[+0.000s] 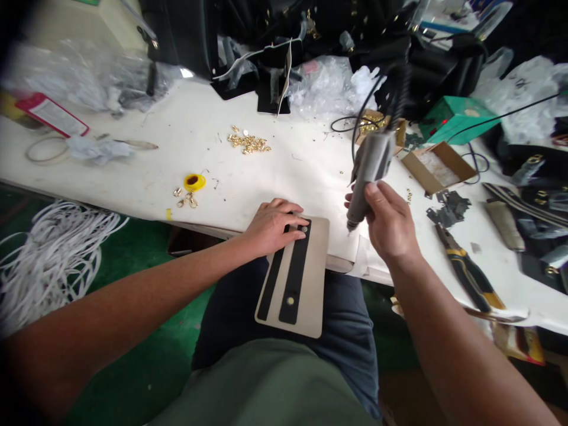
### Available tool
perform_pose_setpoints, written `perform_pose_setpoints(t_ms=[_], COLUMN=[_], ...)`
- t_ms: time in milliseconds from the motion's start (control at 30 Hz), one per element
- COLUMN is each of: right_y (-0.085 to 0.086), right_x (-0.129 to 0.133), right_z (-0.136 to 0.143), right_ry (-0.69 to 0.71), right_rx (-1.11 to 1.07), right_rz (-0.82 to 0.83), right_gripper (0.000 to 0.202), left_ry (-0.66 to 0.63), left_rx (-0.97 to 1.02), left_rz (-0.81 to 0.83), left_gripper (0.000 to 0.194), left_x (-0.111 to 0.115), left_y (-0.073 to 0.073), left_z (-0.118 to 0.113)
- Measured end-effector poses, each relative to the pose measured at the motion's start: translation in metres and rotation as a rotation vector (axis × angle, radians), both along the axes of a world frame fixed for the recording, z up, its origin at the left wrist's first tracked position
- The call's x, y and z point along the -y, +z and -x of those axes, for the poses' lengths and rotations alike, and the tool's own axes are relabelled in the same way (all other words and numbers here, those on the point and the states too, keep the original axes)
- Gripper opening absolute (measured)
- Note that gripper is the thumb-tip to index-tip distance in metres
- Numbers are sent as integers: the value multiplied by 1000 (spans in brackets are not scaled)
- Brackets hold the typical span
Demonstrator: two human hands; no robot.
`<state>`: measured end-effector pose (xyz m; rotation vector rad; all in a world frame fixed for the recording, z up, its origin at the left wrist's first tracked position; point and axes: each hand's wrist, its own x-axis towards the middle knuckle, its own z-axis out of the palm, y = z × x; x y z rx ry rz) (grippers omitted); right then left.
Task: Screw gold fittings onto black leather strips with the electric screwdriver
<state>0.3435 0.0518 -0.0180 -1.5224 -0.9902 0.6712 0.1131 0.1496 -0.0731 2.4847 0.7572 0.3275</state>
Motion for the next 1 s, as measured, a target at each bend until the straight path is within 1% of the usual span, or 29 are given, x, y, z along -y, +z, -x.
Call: perform_pose_setpoints(t_ms=[33, 67, 100, 167, 233, 300, 367, 467, 633, 867, 1000], right_y=[6, 11, 14, 16, 13, 8, 1, -8, -18, -16, -18], right_x=[-4, -9, -14, -22, -28, -31, -32, -33, -37, -35, -36], right_z=[12, 25, 37, 59, 75, 83, 87, 87, 87, 90, 90], right_ry=[-12, -36, -64, -125, -161, -158, -135, -94, -74, -69, -60], right_rx=[-199, -342, -431, -471, -390, -261, -148, -53, -9, 82, 45], right_rz=[-76, -146, -199, -283, -340, -371, -387, -380, -367, -326, -330], right_gripper=[36, 36, 38, 37, 43, 51, 53, 52, 51, 49, 45], left_ry=[-2, -4, -6, -6, 1, 10, 15, 11, 7, -3, 1], left_rx=[3, 5, 7, 13, 24, 26, 19, 12, 11, 27, 39], left_rz=[-3, -5, -7, -8, -8, -1, 10, 21, 28, 28, 23], left_gripper=[24, 24, 25, 25, 25, 25, 25, 25, 24, 23, 22], left_x=[0, 0, 0, 0, 0, 1, 1, 1, 1, 1, 1], left_y=[-1, -1, -2, -3, -4, -4, -3, -2, -2, -2, -3], left_z=[0, 0, 0, 0, 1, 1, 1, 1, 1, 2, 2])
